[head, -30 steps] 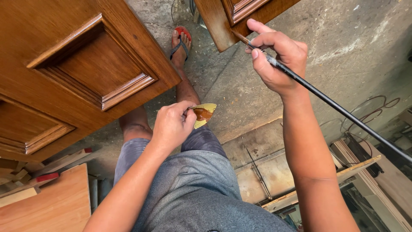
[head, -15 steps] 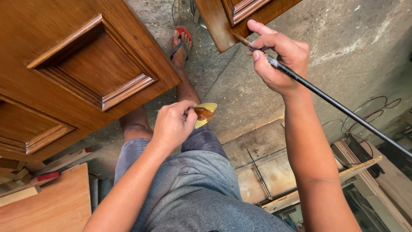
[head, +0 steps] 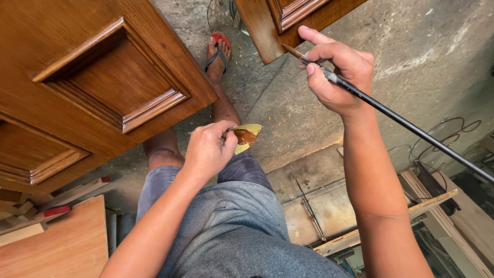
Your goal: Applying wood stain to the recessed panels and edges of several wooden doors using a small paintbrush.
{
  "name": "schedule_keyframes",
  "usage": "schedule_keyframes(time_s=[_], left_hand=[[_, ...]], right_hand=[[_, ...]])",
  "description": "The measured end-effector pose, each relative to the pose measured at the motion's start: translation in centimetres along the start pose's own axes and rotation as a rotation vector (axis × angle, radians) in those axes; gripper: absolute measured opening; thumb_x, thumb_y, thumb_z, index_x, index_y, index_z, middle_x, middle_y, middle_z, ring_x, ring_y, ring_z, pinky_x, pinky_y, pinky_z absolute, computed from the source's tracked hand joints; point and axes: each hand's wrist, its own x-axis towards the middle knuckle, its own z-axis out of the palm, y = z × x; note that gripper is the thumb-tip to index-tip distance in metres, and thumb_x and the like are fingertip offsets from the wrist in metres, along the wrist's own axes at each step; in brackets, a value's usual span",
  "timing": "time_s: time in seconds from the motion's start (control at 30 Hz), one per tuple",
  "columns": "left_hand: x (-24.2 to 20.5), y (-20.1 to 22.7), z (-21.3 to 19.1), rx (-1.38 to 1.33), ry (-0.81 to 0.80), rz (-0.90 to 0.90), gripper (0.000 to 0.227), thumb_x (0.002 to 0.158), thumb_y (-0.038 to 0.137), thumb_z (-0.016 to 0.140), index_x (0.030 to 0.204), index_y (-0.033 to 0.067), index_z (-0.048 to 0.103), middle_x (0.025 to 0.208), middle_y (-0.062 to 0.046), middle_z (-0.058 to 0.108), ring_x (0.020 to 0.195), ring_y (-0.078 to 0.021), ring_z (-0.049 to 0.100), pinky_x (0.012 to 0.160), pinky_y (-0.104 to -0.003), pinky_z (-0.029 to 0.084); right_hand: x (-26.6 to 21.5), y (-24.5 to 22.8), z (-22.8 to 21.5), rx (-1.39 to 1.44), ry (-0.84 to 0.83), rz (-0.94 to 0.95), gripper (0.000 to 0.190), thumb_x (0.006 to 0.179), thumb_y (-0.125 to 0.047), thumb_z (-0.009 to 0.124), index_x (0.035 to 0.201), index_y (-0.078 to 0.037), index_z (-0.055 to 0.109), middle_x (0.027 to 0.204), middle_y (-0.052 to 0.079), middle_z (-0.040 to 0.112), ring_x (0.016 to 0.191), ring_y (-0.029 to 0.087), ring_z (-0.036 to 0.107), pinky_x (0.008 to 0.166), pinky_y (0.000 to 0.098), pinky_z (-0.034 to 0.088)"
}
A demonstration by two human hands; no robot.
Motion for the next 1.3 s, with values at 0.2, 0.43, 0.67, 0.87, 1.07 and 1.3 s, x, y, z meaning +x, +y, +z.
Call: schedule_keyframes(time_s=[0.2, 0.43, 0.67, 0.87, 1.07, 1.3], left_hand=[[0.0, -0.3, 0.3, -0.004, 0.012, 0.012, 0.025, 0.086, 0.008, 0.053, 0.094, 0.0085, 0.077, 0.065, -0.007, 0.068, 0.056, -0.0254, 0.063, 0.053, -0.043, 0.045], [-0.5, -0.5, -0.1, 0.033, 0.02, 0.073, 0.023, 0.087, 0.005, 0.052, 0.093, 0.0049, 0.074, 0.061, -0.006, 0.062, 0.052, -0.0258, 0.058, 0.046, -0.044, 0.04], [-1.1, -2.0, 0.6, 0.085, 0.123, 0.097, 0.019, 0.087, 0.014, 0.061, 0.097, 0.0132, 0.078, 0.075, -0.014, 0.074, 0.075, -0.0394, 0.074, 0.065, -0.049, 0.06], [-1.5, -2.3, -0.2, 0.074, 0.144, 0.133, 0.02, 0.087, 0.013, 0.061, 0.097, 0.0137, 0.078, 0.074, -0.012, 0.074, 0.073, -0.0372, 0.074, 0.063, -0.044, 0.06], [-2.3, -2.3, -1.0, 0.072, 0.112, 0.136, 0.019, 0.086, 0.013, 0.061, 0.095, 0.0147, 0.078, 0.073, -0.011, 0.074, 0.073, -0.0365, 0.075, 0.063, -0.044, 0.061], [-3.4, -1.9, -3.1, 0.096, 0.091, 0.179, 0.016, 0.086, 0.011, 0.063, 0.092, 0.0097, 0.078, 0.068, -0.011, 0.072, 0.068, -0.0355, 0.074, 0.057, -0.04, 0.06]], right_hand=[[0.0, 0.0, -0.1, -0.009, 0.009, -0.006, 0.005, 0.095, 0.008, 0.063, 0.099, 0.006, 0.065, 0.126, 0.037, 0.07, 0.108, 0.037, 0.076, 0.085, 0.0362, 0.059], [0.4, -1.4, -0.6, 0.098, 0.114, -0.029, 0.007, 0.098, 0.004, 0.057, 0.095, 0.01, 0.061, 0.091, 0.025, 0.071, 0.111, 0.045, 0.073, 0.117, 0.0617, 0.054], [2.4, -1.1, 1.1, 0.151, 0.186, -0.109, 0.016, 0.094, -0.006, 0.073, 0.086, 0.007, 0.067, 0.068, 0.016, 0.068, 0.079, 0.038, 0.075, 0.099, 0.0567, 0.057], [4.6, -3.1, 4.5, 0.073, 0.294, -0.172, 0.016, 0.097, -0.007, 0.069, 0.098, 0.009, 0.07, 0.086, 0.024, 0.071, 0.086, 0.046, 0.072, 0.086, 0.0569, 0.057], [5.8, -4.7, 9.4, -0.21, 0.414, -0.215, 0.022, 0.104, -0.012, 0.061, 0.116, 0.003, 0.071, 0.099, 0.017, 0.066, 0.102, 0.043, 0.066, 0.094, 0.0553, 0.053], [8.0, -8.1, 11.6, -0.313, 0.398, 0.066, 0.041, 0.11, -0.035, 0.052, 0.133, -0.001, 0.057, 0.116, 0.018, 0.061, 0.135, 0.049, 0.046, 0.116, 0.0618, 0.036]])
